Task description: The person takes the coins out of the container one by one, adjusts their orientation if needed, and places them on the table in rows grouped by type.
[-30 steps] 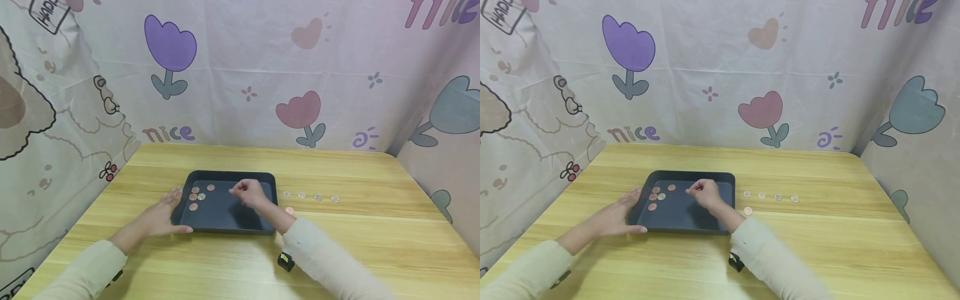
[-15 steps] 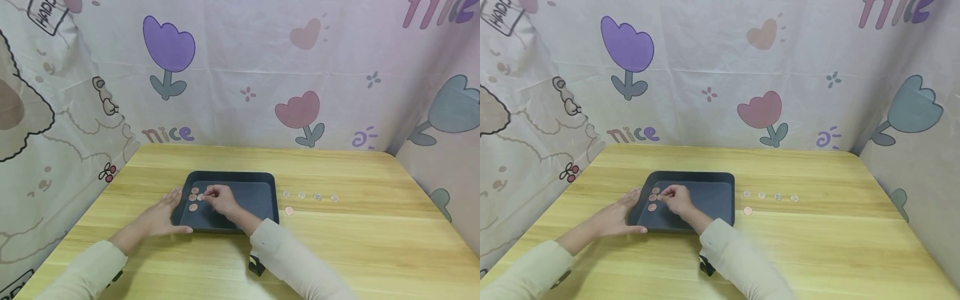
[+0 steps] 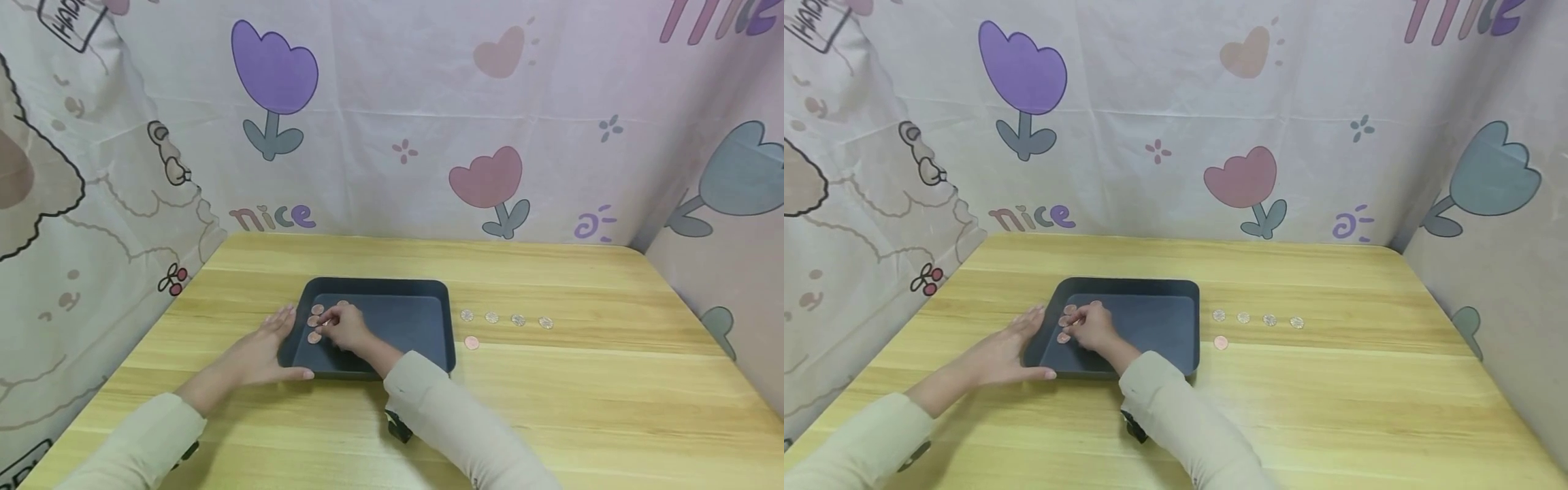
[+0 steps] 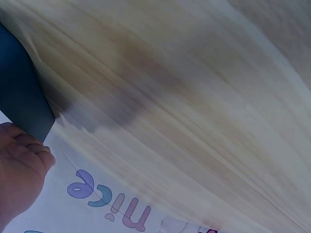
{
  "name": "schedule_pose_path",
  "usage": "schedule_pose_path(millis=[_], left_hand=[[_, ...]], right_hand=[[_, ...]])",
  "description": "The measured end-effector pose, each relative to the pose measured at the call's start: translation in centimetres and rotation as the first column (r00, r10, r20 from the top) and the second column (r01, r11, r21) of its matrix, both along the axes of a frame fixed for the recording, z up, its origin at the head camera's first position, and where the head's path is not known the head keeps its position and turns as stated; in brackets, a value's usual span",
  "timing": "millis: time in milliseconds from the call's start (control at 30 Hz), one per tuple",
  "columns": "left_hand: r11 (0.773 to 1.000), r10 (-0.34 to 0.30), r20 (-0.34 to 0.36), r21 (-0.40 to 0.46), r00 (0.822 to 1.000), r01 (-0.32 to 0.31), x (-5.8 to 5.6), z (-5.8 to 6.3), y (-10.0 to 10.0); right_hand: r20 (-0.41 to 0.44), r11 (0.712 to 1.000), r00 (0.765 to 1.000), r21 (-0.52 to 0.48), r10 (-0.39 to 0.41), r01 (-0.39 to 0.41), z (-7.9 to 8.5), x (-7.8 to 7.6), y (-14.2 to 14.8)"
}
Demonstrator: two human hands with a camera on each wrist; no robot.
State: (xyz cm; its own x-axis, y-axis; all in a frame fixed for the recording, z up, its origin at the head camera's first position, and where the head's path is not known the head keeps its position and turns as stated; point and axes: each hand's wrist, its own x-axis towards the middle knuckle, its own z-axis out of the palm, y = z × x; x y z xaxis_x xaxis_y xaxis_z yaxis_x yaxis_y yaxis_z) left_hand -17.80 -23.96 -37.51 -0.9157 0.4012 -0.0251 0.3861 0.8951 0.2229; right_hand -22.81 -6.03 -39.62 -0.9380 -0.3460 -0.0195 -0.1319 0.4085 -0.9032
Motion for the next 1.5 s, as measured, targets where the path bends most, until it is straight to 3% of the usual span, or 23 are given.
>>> schedule_pose_path(millis=[267,500,600,633,767,933,1133,1300,1500], left_hand=[[1.0,0.0,-0.001,-0.012,1.0,0.0,-0.1,0.1,-0.1],[1.0,0.001,-0.002,-0.002,1.0,-0.001,-0.1,0.2,-0.1],[1.0,0.003,0.004,0.006,1.0,-0.003,-0.1,0.2,-0.1],[1.0,0.003,0.004,0.007,1.0,-0.003,-0.1,0.2,-0.1],[1.0,0.001,0.0,0.012,1.0,-0.001,-0.1,0.1,-0.1],[1.0,0.002,-0.004,0.014,1.0,-0.002,-0.1,0.0,-0.2],[1.0,0.006,-0.001,0.015,1.0,-0.006,-0.1,-0.2,-0.1],[1.0,0.019,0.004,0.013,1.0,-0.019,-0.1,-0.1,0.0],[1.0,0.025,0.008,0.002,1.0,-0.025,-0.1,0.1,0.0]], right_hand=[[-0.016,0.994,1.0,0.111,0.006,-0.005,-0.2,-0.1,-1.3],[-0.203,0.971,0.977,0.238,0.072,-0.022,-2.3,-1.8,-2.0],[-0.225,0.94,0.969,0.341,0.097,-0.015,-1.8,-1.3,-2.2],[-0.195,0.925,0.975,0.379,0.103,-0.021,-0.5,-0.7,-2.1],[-0.192,0.873,0.975,0.487,0.114,-0.007,0.4,0.1,-2.0],[-0.181,0.905,0.98,0.426,0.082,0.004,0.1,0.3,-1.4],[-0.13,0.942,0.991,0.327,-0.029,0.071,0.0,0.6,-0.1],[0.004,0.971,0.996,0.226,-0.086,0.083,0.7,0.9,1.0],[0.139,0.985,0.981,0.125,-0.135,0.118,1.1,1.2,2.0]])
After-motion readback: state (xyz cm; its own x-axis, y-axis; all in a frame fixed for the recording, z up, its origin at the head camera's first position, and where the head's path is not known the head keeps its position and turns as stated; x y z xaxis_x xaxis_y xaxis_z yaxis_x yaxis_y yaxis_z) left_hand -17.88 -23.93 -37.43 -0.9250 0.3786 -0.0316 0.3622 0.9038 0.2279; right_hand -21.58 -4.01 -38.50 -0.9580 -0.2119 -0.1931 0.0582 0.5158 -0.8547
